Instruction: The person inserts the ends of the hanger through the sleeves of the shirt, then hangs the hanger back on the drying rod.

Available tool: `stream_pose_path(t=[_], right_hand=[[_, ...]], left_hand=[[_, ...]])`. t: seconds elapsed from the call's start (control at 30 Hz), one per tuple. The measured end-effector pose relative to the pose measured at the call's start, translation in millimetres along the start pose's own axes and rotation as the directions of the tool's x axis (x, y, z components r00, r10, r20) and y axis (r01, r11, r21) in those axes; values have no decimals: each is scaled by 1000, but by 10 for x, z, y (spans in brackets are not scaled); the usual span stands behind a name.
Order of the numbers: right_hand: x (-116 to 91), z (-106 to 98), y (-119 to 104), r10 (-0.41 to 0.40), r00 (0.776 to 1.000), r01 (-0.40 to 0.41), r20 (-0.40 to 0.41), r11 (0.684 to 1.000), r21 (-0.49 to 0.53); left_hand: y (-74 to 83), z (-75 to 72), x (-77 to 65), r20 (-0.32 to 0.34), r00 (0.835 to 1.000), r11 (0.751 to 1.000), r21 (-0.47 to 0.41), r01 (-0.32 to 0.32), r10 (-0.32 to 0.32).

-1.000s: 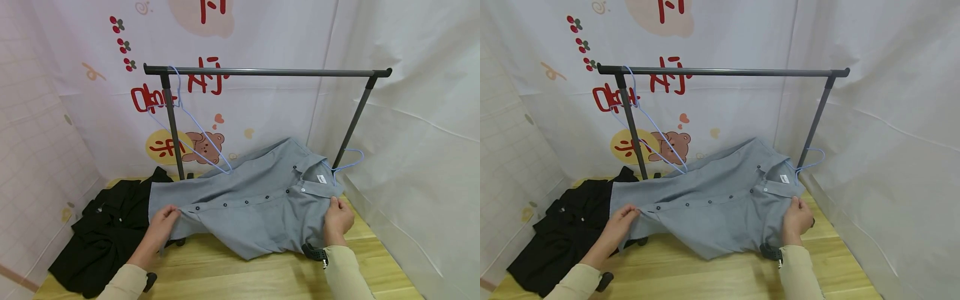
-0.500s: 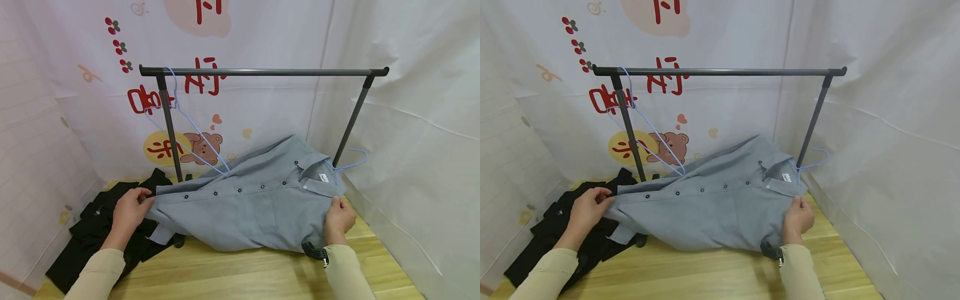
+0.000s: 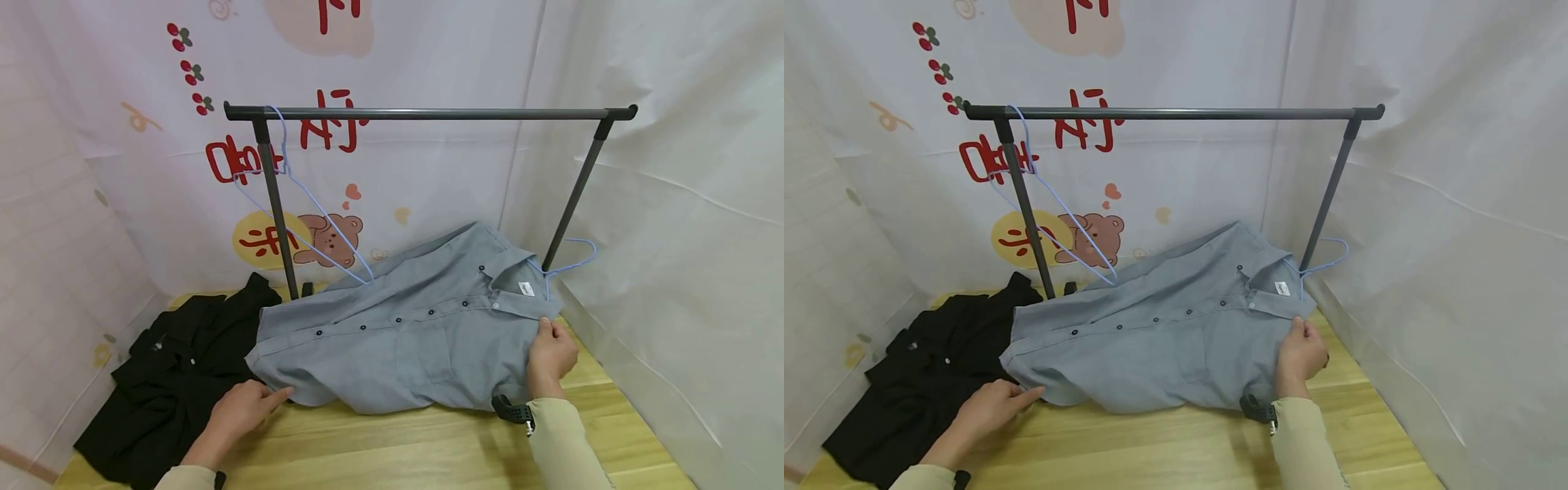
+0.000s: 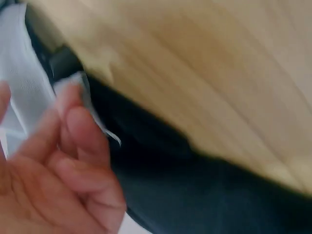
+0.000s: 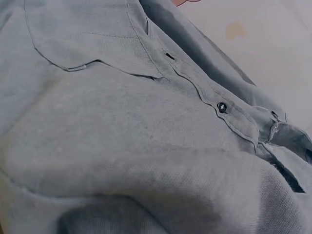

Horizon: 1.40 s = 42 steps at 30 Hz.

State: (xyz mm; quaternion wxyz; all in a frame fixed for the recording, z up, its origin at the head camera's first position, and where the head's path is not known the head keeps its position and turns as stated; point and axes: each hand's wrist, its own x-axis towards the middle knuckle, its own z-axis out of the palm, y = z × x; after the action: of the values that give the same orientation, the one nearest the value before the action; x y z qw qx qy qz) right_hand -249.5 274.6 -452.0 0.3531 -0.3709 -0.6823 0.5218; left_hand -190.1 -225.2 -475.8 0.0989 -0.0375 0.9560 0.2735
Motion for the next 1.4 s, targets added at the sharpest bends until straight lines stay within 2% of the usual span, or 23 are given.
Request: stream_pose_path(t=[0.1, 0.2, 0.4, 0.53, 0.6, 0.63, 0.7, 0.8, 0.87, 0.9, 0.93, 0.97, 1.0, 1.03, 1.07, 1.1, 1.13, 1.2, 1.23, 1.27, 1.3, 1.33, 1.4], right_hand=[[-2, 3, 8, -1, 1000, 1, -5, 1000, 5], [-1, 5, 19, 0, 1000, 0, 0, 1000, 4], [4, 0, 25, 12, 1000, -12, 9, 1000, 15], [7, -12, 13, 21, 1000, -21, 11, 1000, 17], [12, -17, 9, 21, 1000, -22, 14, 1000, 10], [13, -20, 5, 26, 1000, -26, 16, 1000, 8], [21, -27, -3, 32, 999, -32, 19, 999, 0], [31, -36, -19, 49, 999, -50, 17, 999, 13], [34, -47, -34, 58, 998, -59, 15, 998, 22], [35, -51, -40, 62, 998, -62, 12, 998, 30], [37, -52, -45, 64, 998, -65, 12, 997, 39], [37, -53, -50, 63, 998, -64, 11, 997, 45], [38, -55, -57, 64, 998, -64, 9, 997, 51], [41, -54, -60, 64, 998, -65, 9, 996, 59], [44, -51, -64, 63, 998, -64, 8, 996, 67], [48, -47, -67, 63, 998, -63, 7, 995, 78], [51, -43, -71, 60, 998, -61, 6, 995, 85], [57, -36, -78, 57, 998, -57, 5, 993, 99], [61, -33, -82, 56, 998, -56, 5, 993, 103], [63, -30, -86, 54, 999, -54, 4, 993, 104], [67, -27, -90, 52, 999, -52, 3, 993, 105], [67, -26, -95, 51, 999, -51, 4, 994, 101], [68, -20, -101, 48, 999, -48, 4, 994, 94]], left_hand=[[42, 92, 35, -29, 999, 1000, 14, 16, -16], [58, 144, 92, -86, 996, 1000, 25, -5, 8], [21, 158, 196, -161, 986, 999, -30, -42, 37], [22, 62, 196, -241, 970, 987, -143, -79, 43], [56, -33, 179, -277, 961, 958, -274, -84, 5], [82, -90, 171, -297, 955, 930, -354, -95, -16], [150, -224, 161, -316, 945, 837, -536, -109, -79], [246, -449, 151, -313, 940, 597, -783, -174, -137], [297, -599, 152, -297, 941, 408, -889, -210, -162], [313, -669, 151, -289, 943, 325, -919, -224, -165], [322, -730, 152, -281, 945, 254, -939, -234, -167], [327, -783, 156, -276, 946, 209, -948, -239, -171], [327, -825, 168, -274, 944, 182, -953, -242, -183], [320, -855, 184, -281, 939, 182, -952, -246, -199], [303, -872, 198, -296, 932, 217, -943, -250, -209], [274, -879, 210, -311, 925, 294, -925, -241, -220], [231, -873, 226, -330, 915, 392, -892, -223, -232], [115, -836, 252, -365, 900, 619, -771, -149, -238], [46, -805, 257, -373, 899, 719, -688, -102, -229], [-28, -773, 261, -374, 902, 802, -595, -54, -217], [-104, -738, 262, -359, 911, 861, -508, -8, -204], [-174, -702, 264, -334, 923, 895, -444, 23, -190], [-275, -639, 250, -249, 955, 927, -369, 62, -163]])
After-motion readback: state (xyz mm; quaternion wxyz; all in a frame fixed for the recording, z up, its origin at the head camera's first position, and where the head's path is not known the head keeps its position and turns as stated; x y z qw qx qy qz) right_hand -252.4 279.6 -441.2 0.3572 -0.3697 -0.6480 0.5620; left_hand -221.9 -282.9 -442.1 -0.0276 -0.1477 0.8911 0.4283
